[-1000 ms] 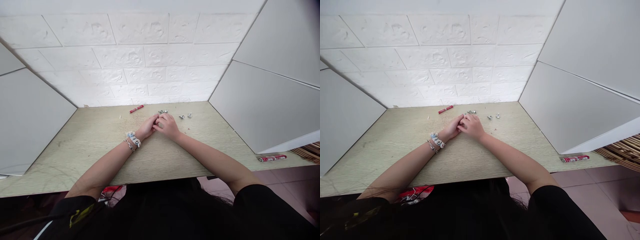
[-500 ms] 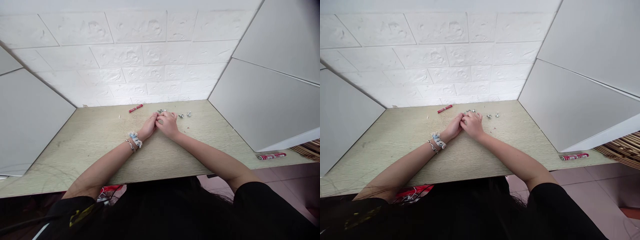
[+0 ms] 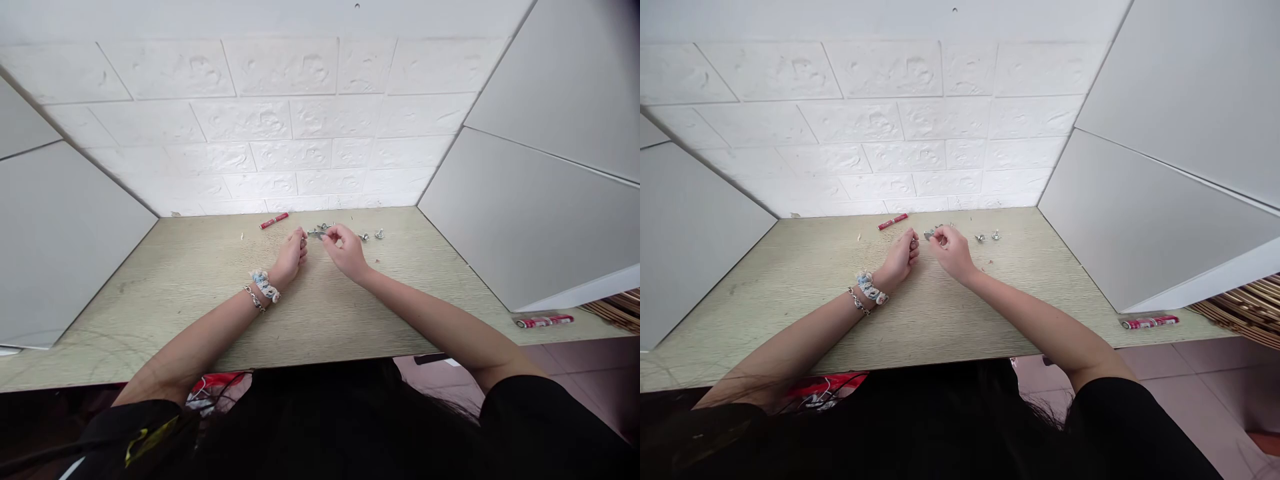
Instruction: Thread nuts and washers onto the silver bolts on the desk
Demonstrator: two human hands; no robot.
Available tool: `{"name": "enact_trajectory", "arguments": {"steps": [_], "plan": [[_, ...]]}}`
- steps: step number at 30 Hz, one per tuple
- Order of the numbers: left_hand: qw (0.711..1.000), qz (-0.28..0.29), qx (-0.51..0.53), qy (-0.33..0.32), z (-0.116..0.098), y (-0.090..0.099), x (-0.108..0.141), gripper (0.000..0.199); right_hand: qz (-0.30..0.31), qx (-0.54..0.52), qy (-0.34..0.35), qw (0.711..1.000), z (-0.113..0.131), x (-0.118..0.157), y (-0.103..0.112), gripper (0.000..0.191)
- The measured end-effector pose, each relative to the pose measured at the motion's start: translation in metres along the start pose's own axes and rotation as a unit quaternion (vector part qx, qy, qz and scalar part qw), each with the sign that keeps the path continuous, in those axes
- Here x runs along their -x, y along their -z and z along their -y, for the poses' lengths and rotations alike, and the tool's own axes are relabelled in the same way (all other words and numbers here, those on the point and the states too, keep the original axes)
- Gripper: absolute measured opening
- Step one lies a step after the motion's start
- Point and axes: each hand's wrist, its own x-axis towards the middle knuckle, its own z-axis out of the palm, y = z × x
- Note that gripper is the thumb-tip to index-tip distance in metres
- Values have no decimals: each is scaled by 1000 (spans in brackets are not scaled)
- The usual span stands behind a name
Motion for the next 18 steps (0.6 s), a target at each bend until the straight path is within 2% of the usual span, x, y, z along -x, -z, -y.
{"name": "enact_trajectory", "arguments": {"steps": [4,8,14,18], "plan": [[996,77,-32,33,4,1,3,29,2,-40,-40,998,-20,0,2,16],[987,147,-57,44,9,-1,4,33,28,-31,-36,998,-29,1,-2,15],[979,184,-66,59,10,3,-2,23,25,-14,1,1000,-34,1,-5,15],[978,188,-65,63,9,4,-3,20,19,-22,33,999,-39,-1,-5,13]]}}
